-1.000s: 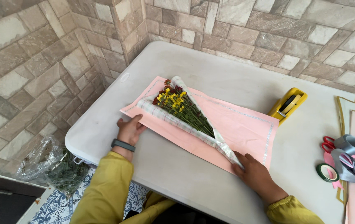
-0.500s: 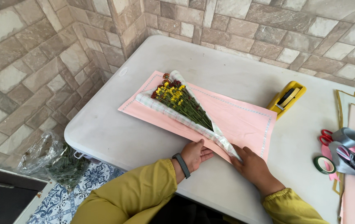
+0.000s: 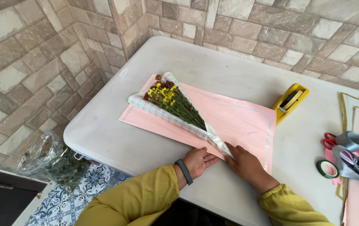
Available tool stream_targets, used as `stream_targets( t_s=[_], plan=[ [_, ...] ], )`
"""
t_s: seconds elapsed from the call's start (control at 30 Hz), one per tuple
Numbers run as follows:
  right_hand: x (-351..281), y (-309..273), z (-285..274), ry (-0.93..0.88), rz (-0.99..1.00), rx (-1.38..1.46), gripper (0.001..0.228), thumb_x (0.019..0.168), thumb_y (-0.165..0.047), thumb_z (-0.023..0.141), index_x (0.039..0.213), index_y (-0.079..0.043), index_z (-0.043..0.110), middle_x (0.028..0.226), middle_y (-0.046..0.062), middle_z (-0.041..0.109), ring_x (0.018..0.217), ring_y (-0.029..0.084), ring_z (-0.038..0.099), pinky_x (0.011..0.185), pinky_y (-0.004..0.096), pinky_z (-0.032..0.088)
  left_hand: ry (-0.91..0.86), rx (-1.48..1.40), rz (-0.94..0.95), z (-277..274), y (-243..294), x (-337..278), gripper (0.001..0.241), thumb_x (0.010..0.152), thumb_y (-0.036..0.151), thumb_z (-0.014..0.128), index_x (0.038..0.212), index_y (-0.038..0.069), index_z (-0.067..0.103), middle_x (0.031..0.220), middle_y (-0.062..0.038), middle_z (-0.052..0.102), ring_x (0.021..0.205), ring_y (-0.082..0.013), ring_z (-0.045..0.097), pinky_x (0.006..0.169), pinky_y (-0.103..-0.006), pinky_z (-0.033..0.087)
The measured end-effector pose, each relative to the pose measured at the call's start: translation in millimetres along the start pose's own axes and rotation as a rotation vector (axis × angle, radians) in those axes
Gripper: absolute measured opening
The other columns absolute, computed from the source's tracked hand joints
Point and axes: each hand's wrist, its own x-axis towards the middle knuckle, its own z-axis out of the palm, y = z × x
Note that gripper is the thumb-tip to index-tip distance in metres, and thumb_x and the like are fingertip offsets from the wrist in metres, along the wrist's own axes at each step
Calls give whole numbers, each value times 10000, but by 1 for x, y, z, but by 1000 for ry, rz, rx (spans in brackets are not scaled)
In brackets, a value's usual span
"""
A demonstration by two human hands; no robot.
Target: The person wraps a bouquet of yellow and dark red flowers using pink paper, folding and taping the paper around the stems.
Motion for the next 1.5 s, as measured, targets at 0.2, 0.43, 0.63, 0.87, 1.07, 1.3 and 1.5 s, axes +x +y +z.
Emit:
stream_targets(
  t_s=[0.2,0.43,0.63,0.87,1.07,1.3,1.5],
  plan=[
    [4,-3,2,15,26,0,502,855,-407,420,1304,-185,423,892,98,589,806,301,633,681,403,527,-84,100,-49,13,32,-55,448,950,166,382,1337,21,209,1203,-219,446,1071,-333,559,894,-483,468],
    [-6,23,0,47,69,181,509,829,-343,471,1324,-276,375,902,4,538,744,201,586,687,316,467,302,1768,829,-41,185,-87,297,808,301,499,1094,232,535,1108,4,502,1030,-205,415,840,-425,308],
    [-11,42,-5,54,89,202,552,824,-339,477,1355,-271,344,979,-8,578,841,181,590,779,291,457,350,2116,281,-82,232,-85,674,804,619,274,1408,359,121,1508,37,-23,1388,-215,-57,1063,-548,-7],
    [-17,62,10,59,-50,66,438,822,-372,466,1250,-282,452,966,-48,588,835,174,611,713,302,492,423,2060,338,-104,250,-93,624,798,606,328,1318,262,327,1511,18,8,1393,-217,-36,1060,-553,11],
    [-13,47,9,35,21,0,489,813,-400,461,1291,-320,395,1058,-58,554,853,200,613,692,344,509,788,1898,537,-152,258,-71,725,755,609,409,1303,138,336,1480,-162,93,1367,-348,26,1040,-505,108],
    [-3,43,6,128,-62,-131,528,793,-433,502,1299,-319,403,895,-19,529,713,253,602,598,392,506,773,1753,561,-165,258,-74,750,751,597,433,1334,137,333,1473,-79,172,1367,-275,88,1069,-493,53],
    [16,47,2,231,-234,-144,469,785,-436,544,1232,-304,486,973,-52,589,899,205,539,773,348,436,798,1754,576,-171,258,-69,710,768,569,430,1322,135,340,1472,-65,186,1366,-262,103,1068,-479,60]
  ],
)
